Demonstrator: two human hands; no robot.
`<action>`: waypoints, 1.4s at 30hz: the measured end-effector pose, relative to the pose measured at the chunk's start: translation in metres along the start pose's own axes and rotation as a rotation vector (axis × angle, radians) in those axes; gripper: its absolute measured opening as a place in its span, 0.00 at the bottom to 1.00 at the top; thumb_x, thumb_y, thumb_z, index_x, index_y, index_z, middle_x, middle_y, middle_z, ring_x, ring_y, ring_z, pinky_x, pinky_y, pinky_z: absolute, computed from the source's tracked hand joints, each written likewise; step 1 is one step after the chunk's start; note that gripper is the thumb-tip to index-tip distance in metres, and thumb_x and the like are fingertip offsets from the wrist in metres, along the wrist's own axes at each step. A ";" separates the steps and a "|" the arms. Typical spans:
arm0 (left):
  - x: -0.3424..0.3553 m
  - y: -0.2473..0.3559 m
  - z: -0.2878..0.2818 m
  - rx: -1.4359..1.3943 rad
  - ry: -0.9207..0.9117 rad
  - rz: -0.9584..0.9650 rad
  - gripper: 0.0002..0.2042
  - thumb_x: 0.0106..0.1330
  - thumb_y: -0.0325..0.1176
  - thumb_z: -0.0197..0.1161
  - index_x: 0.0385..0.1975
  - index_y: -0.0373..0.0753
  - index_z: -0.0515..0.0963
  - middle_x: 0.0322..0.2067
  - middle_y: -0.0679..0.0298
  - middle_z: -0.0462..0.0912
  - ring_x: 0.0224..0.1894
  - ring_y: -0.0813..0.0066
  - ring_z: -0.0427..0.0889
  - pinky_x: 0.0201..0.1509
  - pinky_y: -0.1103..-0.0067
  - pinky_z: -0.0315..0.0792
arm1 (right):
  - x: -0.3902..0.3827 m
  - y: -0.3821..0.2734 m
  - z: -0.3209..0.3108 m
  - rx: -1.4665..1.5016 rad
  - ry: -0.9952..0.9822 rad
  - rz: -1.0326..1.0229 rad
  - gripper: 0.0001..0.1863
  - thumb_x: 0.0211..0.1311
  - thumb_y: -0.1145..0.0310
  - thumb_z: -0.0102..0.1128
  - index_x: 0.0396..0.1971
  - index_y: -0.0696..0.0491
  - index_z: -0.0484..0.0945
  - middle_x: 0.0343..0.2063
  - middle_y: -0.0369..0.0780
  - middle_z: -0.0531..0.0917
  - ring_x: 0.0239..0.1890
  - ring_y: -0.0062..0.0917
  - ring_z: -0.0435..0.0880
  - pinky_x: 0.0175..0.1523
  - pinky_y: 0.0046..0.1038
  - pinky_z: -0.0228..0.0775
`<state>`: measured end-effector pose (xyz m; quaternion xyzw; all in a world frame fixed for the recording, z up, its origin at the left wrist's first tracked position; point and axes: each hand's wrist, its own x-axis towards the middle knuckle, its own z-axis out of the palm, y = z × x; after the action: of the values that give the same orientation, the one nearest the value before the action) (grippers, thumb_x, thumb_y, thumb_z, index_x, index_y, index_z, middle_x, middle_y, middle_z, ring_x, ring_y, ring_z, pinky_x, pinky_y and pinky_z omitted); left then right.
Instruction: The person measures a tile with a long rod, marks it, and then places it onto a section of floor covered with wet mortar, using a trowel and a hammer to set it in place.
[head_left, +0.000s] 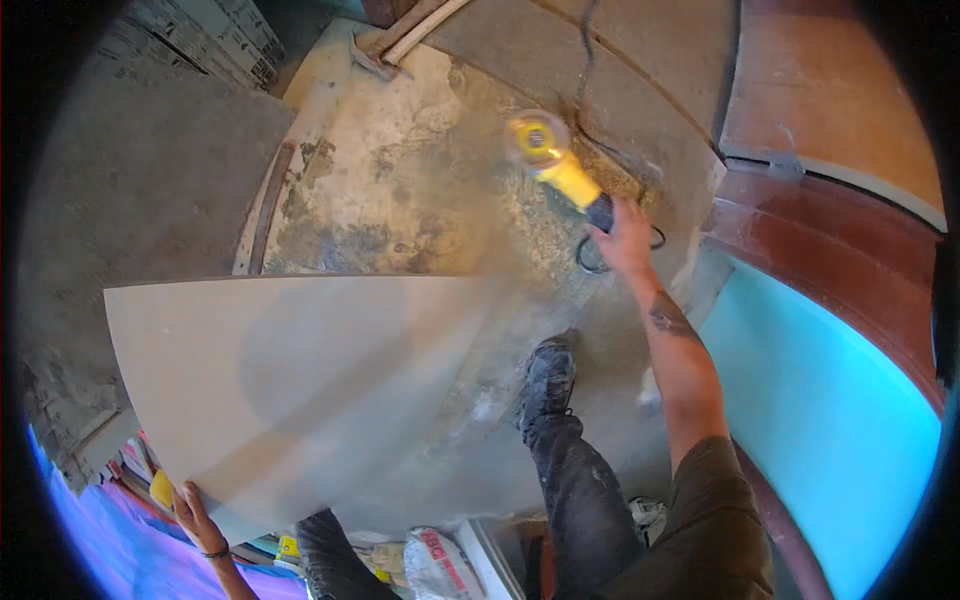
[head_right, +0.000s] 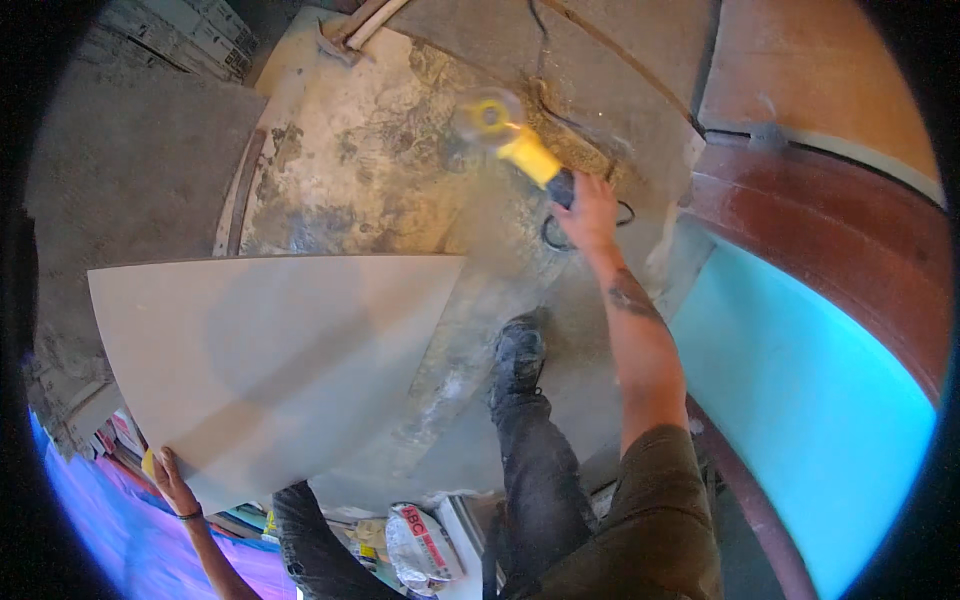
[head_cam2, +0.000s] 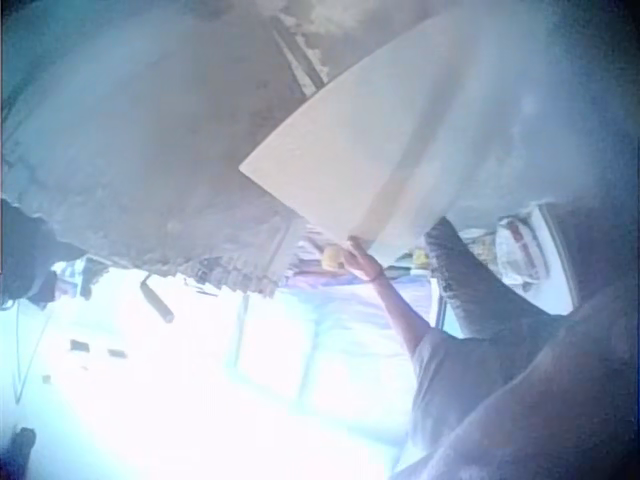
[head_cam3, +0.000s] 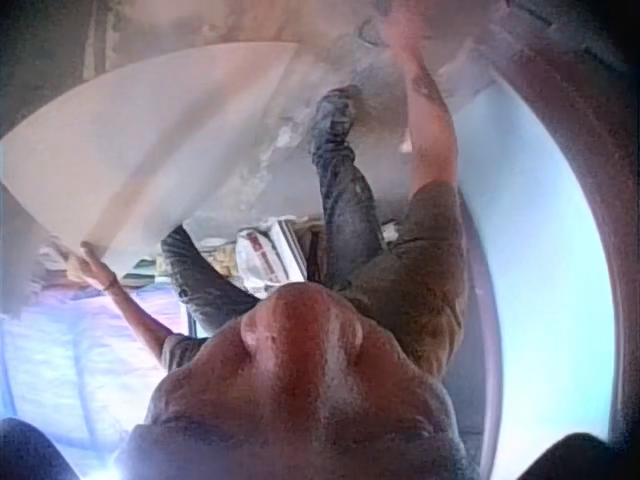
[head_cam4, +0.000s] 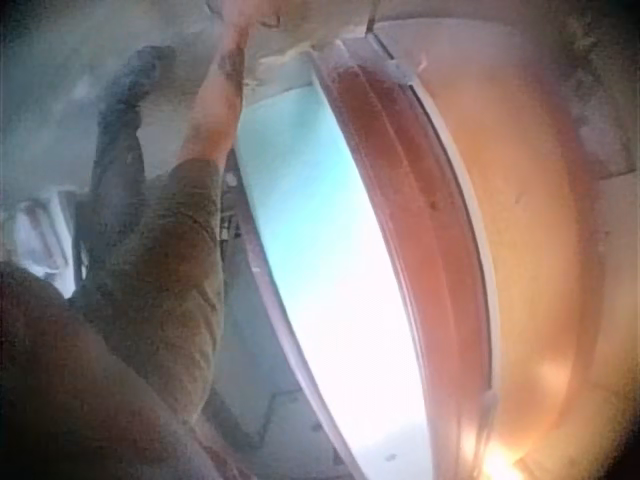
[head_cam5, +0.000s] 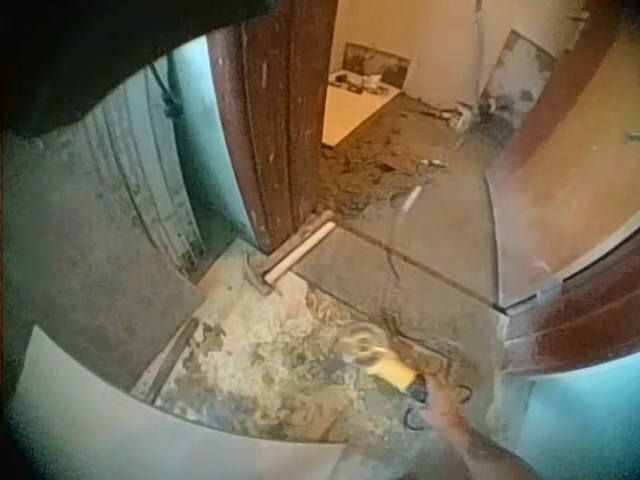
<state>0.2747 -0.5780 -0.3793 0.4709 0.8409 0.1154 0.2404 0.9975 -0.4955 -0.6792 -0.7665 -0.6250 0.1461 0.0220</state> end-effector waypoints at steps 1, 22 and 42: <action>0.002 0.008 0.001 -0.008 -0.040 -0.005 0.17 0.70 0.43 0.50 0.41 0.32 0.73 0.34 0.68 0.75 0.38 0.80 0.68 0.45 0.81 0.64 | -0.008 0.020 0.002 -0.003 0.091 0.041 0.33 0.37 0.60 0.71 0.46 0.55 0.71 0.39 0.47 0.76 0.44 0.42 0.74 0.48 0.41 0.67; -0.074 0.056 -0.060 0.111 -0.443 0.180 0.07 0.59 0.33 0.62 0.27 0.37 0.77 0.25 0.59 0.80 0.29 0.68 0.79 0.31 0.72 0.72 | -0.059 -0.335 -0.206 0.811 -0.078 -0.439 0.37 0.45 0.56 0.71 0.54 0.57 0.66 0.54 0.50 0.69 0.59 0.42 0.66 0.62 0.37 0.57; -0.032 0.151 -0.194 0.111 -0.135 0.443 0.16 0.54 0.40 0.66 0.17 0.36 0.70 0.19 0.54 0.74 0.24 0.53 0.75 0.26 0.66 0.67 | 0.026 -0.495 -0.354 1.165 -0.332 -0.369 0.27 0.44 0.57 0.72 0.43 0.56 0.76 0.33 0.34 0.81 0.36 0.17 0.76 0.43 0.23 0.68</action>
<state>0.3001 -0.5190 -0.1399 0.6629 0.7043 0.0872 0.2386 0.6200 -0.3098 -0.2383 -0.4754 -0.5599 0.5733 0.3631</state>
